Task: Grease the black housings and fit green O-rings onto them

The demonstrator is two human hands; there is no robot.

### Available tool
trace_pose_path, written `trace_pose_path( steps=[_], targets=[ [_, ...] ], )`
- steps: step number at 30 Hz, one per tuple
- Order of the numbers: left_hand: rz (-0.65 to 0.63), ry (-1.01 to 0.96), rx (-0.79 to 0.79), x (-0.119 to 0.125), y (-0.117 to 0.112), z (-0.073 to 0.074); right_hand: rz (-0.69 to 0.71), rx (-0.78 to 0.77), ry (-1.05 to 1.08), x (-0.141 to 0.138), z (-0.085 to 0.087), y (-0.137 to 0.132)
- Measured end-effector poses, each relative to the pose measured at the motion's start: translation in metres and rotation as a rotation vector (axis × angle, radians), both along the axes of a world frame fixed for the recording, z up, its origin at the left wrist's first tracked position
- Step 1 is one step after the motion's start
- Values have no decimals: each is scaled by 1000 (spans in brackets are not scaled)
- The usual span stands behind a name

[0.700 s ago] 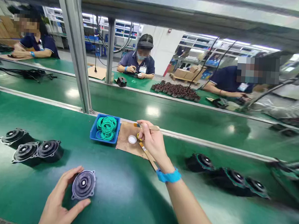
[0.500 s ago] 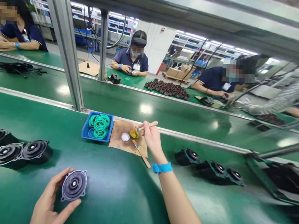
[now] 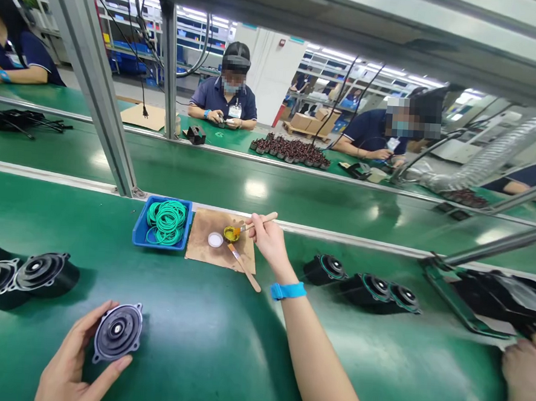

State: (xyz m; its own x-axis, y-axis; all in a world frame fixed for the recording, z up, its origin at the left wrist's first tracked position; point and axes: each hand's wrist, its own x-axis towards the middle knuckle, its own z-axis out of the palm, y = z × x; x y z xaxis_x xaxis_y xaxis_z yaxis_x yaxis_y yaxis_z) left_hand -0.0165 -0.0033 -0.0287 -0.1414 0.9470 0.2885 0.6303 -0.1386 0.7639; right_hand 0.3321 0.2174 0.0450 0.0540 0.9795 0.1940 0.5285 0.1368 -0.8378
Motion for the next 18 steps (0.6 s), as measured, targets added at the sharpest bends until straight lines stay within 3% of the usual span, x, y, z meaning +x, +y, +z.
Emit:
trace_pose_path(
  steps=[10,18],
  targets=[
    [-6,26,26,-4,0,0,255,-41,-93,-2,22,-16],
    [2,-7,33,-3,1,2,360,-62,-190,1,34,-22]
  ],
)
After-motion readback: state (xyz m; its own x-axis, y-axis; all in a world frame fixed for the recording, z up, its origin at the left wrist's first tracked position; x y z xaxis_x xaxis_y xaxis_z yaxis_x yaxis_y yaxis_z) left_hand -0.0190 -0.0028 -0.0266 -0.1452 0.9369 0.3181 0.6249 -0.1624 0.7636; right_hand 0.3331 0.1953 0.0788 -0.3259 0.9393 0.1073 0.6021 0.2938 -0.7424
